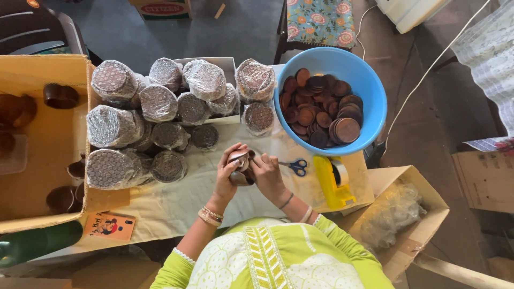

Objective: The person wraps clay lamps in bubble wrap, secures the wrapping with tape from a manual dispenser, and organizes the wrapped items into stacks or places them into boxes and bowls.

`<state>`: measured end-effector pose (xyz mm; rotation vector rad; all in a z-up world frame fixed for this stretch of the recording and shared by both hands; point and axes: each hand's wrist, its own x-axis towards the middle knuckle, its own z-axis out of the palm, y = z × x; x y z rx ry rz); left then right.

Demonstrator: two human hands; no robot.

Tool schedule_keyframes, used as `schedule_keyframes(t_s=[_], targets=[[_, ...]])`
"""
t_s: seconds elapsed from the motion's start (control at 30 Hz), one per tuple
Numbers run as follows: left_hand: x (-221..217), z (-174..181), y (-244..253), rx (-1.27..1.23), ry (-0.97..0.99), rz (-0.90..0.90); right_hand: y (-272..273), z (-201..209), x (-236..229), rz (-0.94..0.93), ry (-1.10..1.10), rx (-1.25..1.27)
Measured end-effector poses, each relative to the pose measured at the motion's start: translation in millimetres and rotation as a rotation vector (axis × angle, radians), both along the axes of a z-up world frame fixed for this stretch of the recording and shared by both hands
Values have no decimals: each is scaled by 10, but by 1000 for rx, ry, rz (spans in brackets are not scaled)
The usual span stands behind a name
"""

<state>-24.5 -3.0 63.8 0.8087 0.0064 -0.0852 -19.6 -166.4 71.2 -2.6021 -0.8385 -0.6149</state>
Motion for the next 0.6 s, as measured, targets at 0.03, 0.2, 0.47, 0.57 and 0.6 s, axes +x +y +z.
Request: schedule_keyframes(t_s=[0.03,0.2,0.47,0.57,0.6], targets=[[-5,3,18,0,0,1,11,54,-18,1,0,0],[-38,-156,72,113,-94,-41,-8,-147,-37,105,540,272],[22,32,145,36,-67,-69,-171,-545,-132,262,1242,933],[9,77,210,-45,-4,-77,-436,-336,-65,289,1149,780],[-9,101,238,-89,46,-80,-541,-325,-33,323,1106,699]])
